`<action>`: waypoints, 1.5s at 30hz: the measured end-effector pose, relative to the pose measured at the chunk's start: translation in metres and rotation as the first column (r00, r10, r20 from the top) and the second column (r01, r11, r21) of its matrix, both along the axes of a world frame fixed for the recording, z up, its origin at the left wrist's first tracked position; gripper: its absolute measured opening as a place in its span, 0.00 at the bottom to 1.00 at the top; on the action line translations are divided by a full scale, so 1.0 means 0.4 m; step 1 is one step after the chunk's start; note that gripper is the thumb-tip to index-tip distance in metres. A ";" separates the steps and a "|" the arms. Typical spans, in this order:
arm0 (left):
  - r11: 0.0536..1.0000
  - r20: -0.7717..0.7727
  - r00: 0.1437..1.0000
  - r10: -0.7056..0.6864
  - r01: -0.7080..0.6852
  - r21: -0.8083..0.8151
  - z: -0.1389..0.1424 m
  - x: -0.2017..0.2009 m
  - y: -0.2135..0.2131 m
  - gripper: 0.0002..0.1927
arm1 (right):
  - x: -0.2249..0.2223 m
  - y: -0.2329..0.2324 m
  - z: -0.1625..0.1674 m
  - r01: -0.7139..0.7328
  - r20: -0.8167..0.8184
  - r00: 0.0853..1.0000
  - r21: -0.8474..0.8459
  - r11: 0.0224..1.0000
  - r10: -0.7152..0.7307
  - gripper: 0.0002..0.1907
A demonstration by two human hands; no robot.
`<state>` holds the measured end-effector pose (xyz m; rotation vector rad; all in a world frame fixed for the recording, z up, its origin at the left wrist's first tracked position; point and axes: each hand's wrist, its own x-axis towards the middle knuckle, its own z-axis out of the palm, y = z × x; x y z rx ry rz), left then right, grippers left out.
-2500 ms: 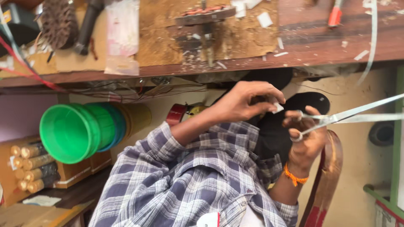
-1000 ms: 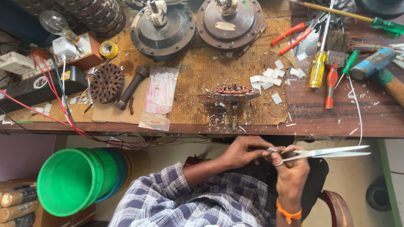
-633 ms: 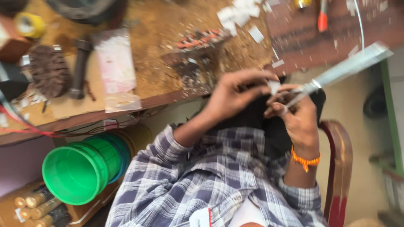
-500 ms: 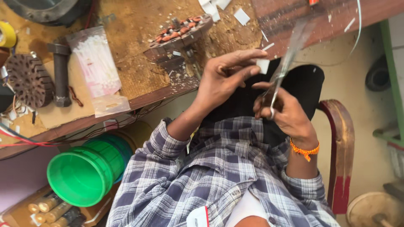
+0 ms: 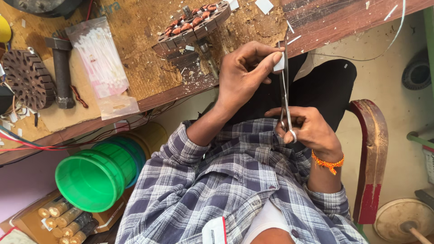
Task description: The person assembles a motor stator by inserting small white insulating pieces into slots between copper windings. They use a screwdriver to adjust the windings and scissors to trim the insulating pieces. The person repeats this process for multiple slots.
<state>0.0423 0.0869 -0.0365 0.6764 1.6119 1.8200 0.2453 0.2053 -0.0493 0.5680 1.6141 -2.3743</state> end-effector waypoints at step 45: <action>0.997 0.110 0.992 -0.063 0.058 0.053 -0.025 -0.003 0.015 0.11 | 0.037 0.020 -0.003 0.065 0.103 0.991 0.160 0.985 -0.082 0.30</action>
